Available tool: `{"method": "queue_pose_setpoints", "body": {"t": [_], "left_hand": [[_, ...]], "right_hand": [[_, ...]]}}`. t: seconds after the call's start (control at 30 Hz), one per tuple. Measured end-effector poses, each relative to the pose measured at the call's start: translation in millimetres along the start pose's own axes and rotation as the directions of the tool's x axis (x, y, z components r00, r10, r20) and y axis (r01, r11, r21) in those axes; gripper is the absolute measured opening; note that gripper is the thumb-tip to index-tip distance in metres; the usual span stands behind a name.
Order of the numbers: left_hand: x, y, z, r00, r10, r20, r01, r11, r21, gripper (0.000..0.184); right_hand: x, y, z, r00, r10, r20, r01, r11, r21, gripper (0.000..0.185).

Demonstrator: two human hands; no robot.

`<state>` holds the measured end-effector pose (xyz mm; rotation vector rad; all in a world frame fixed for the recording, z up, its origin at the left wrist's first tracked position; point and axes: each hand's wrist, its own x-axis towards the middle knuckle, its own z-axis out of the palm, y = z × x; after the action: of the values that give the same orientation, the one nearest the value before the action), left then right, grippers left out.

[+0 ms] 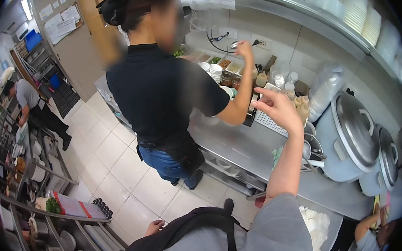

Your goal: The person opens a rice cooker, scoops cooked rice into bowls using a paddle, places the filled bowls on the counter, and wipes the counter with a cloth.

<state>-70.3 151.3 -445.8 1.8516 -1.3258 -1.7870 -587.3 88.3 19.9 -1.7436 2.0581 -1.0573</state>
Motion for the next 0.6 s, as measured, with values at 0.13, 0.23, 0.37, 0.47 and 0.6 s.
{"method": "queue_pose_setpoints", "body": {"t": [0.13,0.23,0.37,0.47,0.6], "left_hand": [[12,-56,-53,0.997,-0.037,-0.075,0.051,0.977,0.205,0.030],[18,-51,-65,0.995,-0.092,-0.041,0.099,0.963,0.251,0.031],[40,-16,-46,0.999,-0.026,0.029,0.013,0.920,0.392,0.036],[62,23,-8,0.960,0.136,0.243,-0.254,0.783,0.567,0.041],[64,98,67,0.836,0.330,0.439,-0.541,0.631,0.556,0.040]], "right_hand": [[-33,-13,19,0.998,0.042,0.045,-0.043,0.999,0.007,0.038],[-64,1,50,0.980,0.056,0.193,-0.070,0.996,0.063,0.042],[-107,49,121,0.808,0.172,0.564,-0.271,0.958,0.096,0.043],[-147,108,182,0.669,0.261,0.696,-0.474,0.871,0.129,0.043],[-188,204,253,0.449,0.279,0.849,-0.460,0.886,-0.048,0.049]]}}
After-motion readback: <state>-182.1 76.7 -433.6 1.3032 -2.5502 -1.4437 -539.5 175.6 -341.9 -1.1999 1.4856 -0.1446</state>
